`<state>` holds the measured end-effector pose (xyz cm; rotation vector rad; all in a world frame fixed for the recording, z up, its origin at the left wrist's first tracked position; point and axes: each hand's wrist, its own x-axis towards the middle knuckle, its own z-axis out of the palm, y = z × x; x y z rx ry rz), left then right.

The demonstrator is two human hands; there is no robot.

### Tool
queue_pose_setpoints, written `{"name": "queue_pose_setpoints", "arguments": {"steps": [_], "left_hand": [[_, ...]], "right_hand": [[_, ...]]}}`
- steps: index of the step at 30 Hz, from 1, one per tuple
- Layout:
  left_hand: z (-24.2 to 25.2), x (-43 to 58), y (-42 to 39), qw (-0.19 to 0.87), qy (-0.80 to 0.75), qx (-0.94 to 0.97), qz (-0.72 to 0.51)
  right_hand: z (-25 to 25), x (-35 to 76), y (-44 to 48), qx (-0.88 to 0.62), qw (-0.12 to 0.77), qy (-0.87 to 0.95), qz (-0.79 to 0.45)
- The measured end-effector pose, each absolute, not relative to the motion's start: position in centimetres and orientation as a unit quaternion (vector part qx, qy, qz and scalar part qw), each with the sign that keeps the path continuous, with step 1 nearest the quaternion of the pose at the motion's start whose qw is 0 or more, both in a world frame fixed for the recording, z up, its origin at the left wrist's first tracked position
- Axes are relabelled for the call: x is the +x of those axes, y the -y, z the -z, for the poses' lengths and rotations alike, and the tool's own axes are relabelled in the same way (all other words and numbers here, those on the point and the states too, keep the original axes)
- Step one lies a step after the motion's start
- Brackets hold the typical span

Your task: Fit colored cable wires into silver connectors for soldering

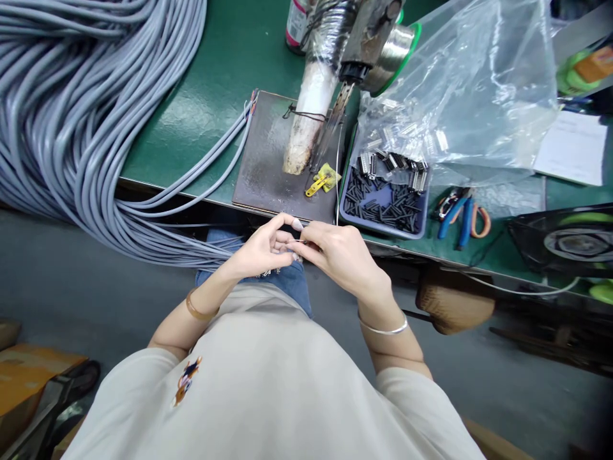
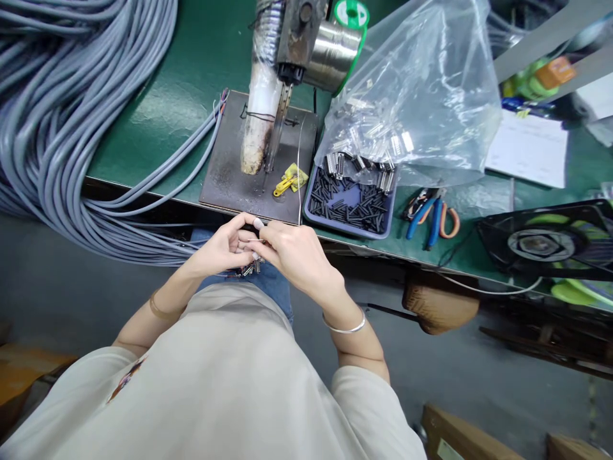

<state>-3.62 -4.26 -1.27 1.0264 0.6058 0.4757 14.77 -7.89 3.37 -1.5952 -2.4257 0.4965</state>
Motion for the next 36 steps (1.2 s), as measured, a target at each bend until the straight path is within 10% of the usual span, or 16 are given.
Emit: {"name": "queue_pose_setpoints", "arguments": {"steps": [20,27,36], "left_hand": [[1.6,-4.1,3.9,0.758,-0.3,0.467,-0.343],[0.7,-3.4,4.2,0.583,-0.366,0.598,-0.41],[0.8,-3.0,3.8,0.644,-0.364,0.539,-0.403]], "right_hand": [[-0.9,14.3,9.0,-0.612,0.421,0.552,-0.379],[-1.1,14.5,8.9,-0.635,0.405,0.616,-0.231],[-1.2,14.8,9.1,-0.561,0.349,0.749,-0.053]]}}
